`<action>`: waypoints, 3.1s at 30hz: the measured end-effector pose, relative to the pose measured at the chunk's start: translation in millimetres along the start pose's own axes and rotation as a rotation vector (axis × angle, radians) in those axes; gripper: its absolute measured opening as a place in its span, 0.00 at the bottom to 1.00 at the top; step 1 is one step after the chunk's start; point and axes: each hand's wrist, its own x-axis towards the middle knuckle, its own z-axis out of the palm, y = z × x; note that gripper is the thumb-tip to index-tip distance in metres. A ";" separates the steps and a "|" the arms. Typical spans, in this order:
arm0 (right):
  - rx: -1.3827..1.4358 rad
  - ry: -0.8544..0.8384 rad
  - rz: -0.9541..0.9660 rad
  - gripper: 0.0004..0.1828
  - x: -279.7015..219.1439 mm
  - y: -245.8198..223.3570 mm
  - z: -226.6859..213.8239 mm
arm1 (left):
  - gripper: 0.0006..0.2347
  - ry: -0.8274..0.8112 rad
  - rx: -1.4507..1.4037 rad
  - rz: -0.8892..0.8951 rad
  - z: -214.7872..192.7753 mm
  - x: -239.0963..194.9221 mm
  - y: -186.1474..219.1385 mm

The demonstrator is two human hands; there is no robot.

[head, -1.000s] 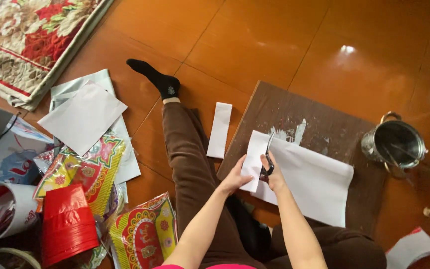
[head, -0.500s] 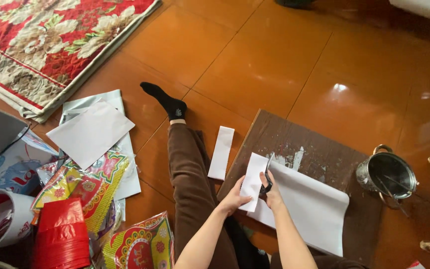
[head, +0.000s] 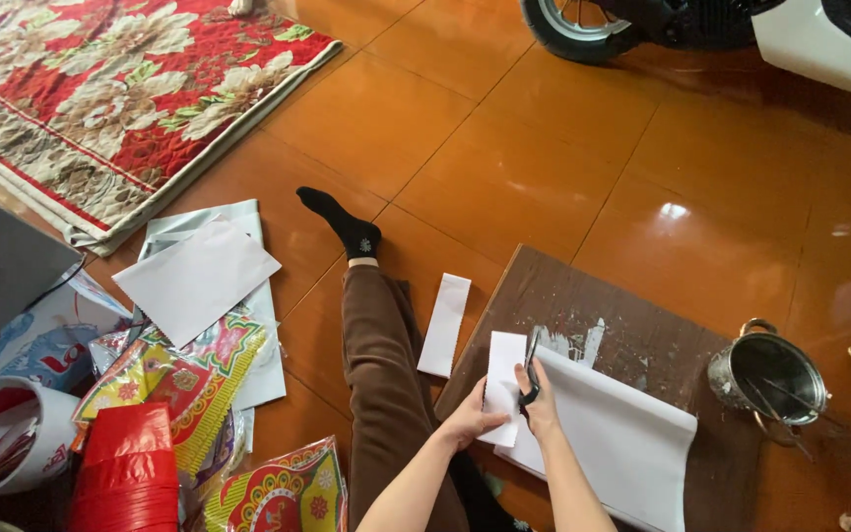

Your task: Cutting, folding, and attaching paper strips to a decorative animal frame

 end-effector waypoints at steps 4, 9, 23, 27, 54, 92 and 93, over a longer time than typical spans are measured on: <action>-0.024 0.038 0.053 0.55 -23.0 -14.4 -21.9 | 0.41 -0.072 0.099 0.069 0.3 0.5 8.7; -0.093 0.094 -0.001 0.46 -70.5 -10.5 -89.1 | 0.48 0.023 0.235 0.086 -1.3 12.6 62.9; -0.931 0.287 0.350 0.46 -125.3 30.5 -150.1 | 0.45 0.481 0.353 0.103 -69.8 35.3 115.0; -0.908 0.262 0.350 0.47 -125.1 26.8 -151.8 | 0.48 0.586 0.804 -0.124 -33.5 4.7 60.6; -0.870 0.287 0.331 0.50 -115.5 55.2 -168.4 | 0.13 0.289 0.366 -0.047 13.4 28.4 -88.4; -1.010 0.327 0.270 0.52 -122.4 48.3 -156.2 | 0.19 0.028 0.132 -0.219 11.4 29.6 -82.0; -1.005 0.328 0.270 0.53 -122.2 48.0 -156.4 | 0.19 0.036 0.114 -0.235 12.1 29.9 -80.7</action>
